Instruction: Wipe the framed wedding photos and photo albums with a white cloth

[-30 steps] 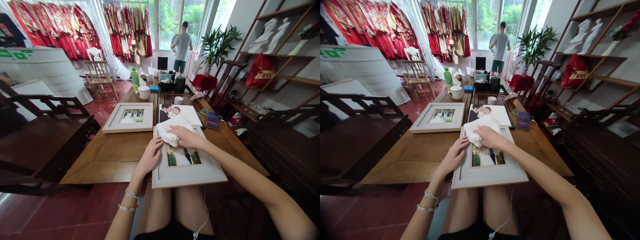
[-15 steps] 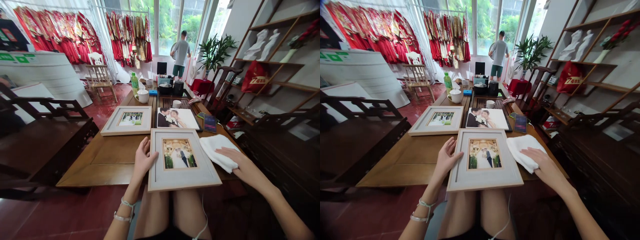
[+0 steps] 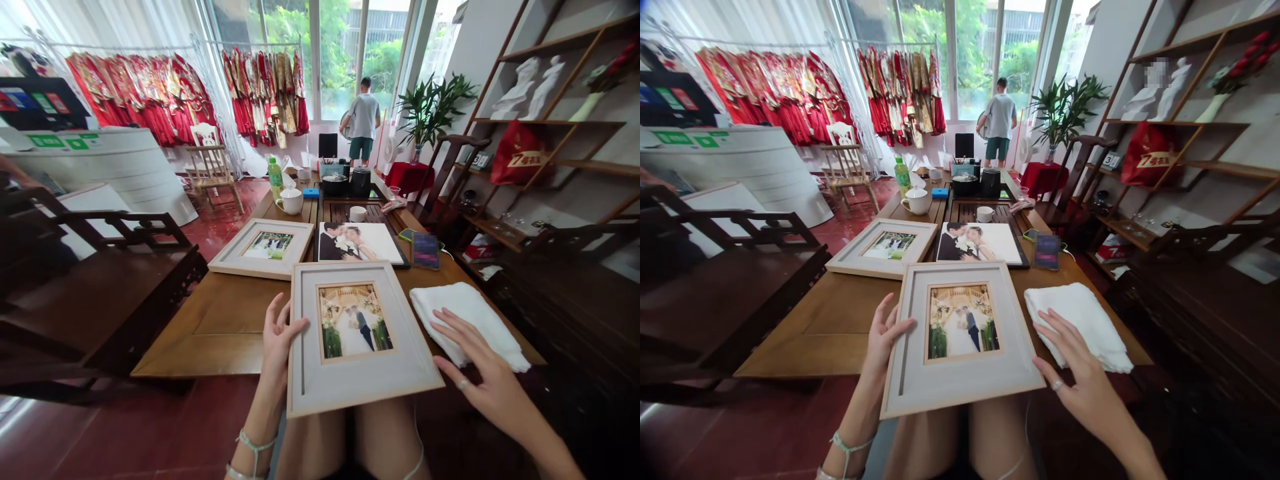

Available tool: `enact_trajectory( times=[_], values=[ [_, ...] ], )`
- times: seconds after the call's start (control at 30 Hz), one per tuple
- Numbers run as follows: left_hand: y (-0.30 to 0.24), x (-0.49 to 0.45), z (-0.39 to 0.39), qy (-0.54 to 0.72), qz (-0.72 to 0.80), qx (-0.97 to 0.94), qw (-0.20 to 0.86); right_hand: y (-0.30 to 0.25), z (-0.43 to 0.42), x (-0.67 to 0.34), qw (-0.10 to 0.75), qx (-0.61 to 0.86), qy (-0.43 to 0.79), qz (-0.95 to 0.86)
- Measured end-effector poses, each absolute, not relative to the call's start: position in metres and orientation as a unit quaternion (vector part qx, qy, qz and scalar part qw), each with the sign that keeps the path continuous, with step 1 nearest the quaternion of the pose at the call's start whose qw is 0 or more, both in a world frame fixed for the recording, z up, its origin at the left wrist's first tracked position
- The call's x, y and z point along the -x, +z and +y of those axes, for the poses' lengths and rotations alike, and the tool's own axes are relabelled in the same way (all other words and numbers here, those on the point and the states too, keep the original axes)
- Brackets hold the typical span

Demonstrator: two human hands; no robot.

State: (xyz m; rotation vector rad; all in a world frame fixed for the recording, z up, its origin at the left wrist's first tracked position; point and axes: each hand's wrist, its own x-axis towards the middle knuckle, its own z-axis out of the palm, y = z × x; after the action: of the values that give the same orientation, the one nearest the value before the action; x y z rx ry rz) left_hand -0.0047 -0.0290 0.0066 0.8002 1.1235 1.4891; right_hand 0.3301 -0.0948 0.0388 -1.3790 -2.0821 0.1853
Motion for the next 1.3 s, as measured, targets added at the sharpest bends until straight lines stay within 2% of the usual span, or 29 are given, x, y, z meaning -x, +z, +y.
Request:
enact_trajectory(
  times=[0.17,0.27,0.37,0.53,0.67,0.73,0.77,0.83,0.93,1.1,1.3],
  values=[
    [0.009,0.018,-0.042,0.646,0.435,-0.319,0.54,0.031,-0.093,-0.3,0.348,0.548,0.122,-0.751],
    [0.014,0.03,-0.045,0.654,0.433,-0.317,0.534,0.026,-0.091,-0.294,0.417,0.553,0.277,-0.666],
    [0.02,0.043,-0.042,0.667,0.433,-0.316,0.517,0.024,-0.089,-0.283,0.446,0.5,0.464,-0.579],
    [0.032,0.059,-0.031,0.677,0.44,-0.321,0.496,0.024,-0.08,-0.248,0.498,0.458,0.588,-0.443],
    [0.034,0.074,-0.014,0.636,0.452,-0.37,0.504,0.018,-0.079,-0.231,0.522,0.438,0.627,-0.378],
    [0.032,0.093,0.006,0.621,0.478,-0.412,0.465,0.016,-0.081,-0.229,0.528,0.451,0.627,-0.353],
    [0.032,0.106,0.021,0.607,0.514,-0.442,0.415,0.018,-0.082,-0.229,0.533,0.46,0.623,-0.341],
    [0.034,0.138,0.055,0.524,0.634,-0.526,0.215,0.024,-0.083,-0.23,0.538,0.477,0.614,-0.326],
    [0.041,0.19,0.109,0.468,0.707,-0.516,0.121,0.042,-0.081,-0.231,0.529,0.49,0.612,-0.325],
    [0.038,0.241,0.157,0.34,0.769,-0.532,0.101,0.071,-0.071,-0.238,0.494,0.534,0.594,-0.343],
    [0.029,0.256,0.17,0.24,0.755,-0.604,0.093,0.077,-0.053,-0.232,0.481,0.528,0.595,-0.369]
  ],
)
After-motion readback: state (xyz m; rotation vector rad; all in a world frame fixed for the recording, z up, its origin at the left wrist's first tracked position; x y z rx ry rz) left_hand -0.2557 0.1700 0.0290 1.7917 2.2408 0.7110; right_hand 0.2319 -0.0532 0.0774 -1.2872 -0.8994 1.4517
